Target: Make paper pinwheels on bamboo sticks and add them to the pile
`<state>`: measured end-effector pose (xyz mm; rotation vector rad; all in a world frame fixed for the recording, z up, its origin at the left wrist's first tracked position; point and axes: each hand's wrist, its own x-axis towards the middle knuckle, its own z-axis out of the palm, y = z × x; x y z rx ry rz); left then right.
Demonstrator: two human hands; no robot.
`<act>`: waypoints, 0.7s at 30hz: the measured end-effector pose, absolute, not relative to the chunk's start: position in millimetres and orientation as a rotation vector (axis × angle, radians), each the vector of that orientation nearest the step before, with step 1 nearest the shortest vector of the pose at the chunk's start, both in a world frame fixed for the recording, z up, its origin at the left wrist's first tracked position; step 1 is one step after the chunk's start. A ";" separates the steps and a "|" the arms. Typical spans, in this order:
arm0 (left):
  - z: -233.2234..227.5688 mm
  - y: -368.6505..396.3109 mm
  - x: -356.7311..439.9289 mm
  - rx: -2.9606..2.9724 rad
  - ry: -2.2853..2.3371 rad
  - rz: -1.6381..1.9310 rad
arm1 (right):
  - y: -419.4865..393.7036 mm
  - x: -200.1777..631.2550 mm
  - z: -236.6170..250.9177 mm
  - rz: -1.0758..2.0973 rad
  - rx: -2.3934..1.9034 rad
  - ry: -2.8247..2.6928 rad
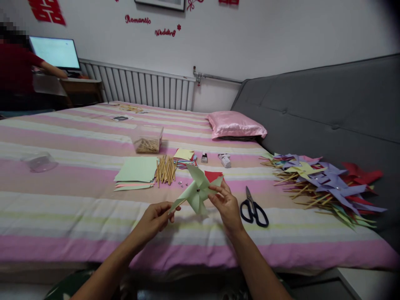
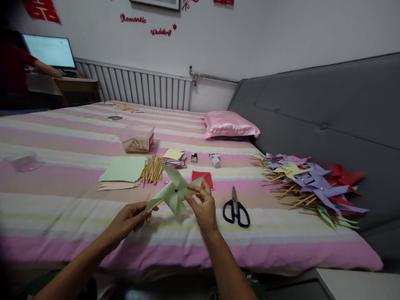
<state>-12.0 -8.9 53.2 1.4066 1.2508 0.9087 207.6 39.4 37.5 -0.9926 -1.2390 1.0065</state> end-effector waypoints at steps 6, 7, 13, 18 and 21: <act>47.4 -7.4 -9.7 1.443 1.235 0.909 | 42.5 204.5 35.0 1.195 -0.910 -1.058; 46.4 -7.2 -9.1 1.447 1.229 0.915 | 42.1 204.1 35.5 1.214 -0.884 -1.043; 44.2 -7.1 -4.8 1.497 1.262 0.973 | 37.6 203.1 42.1 1.250 -0.878 -1.001; 42.3 -6.6 -1.8 1.496 1.262 0.977 | 36.5 203.6 44.1 1.278 -0.847 -1.014; 39.8 -5.8 -1.4 1.490 1.251 0.994 | 36.1 204.0 44.1 1.296 -0.812 -1.041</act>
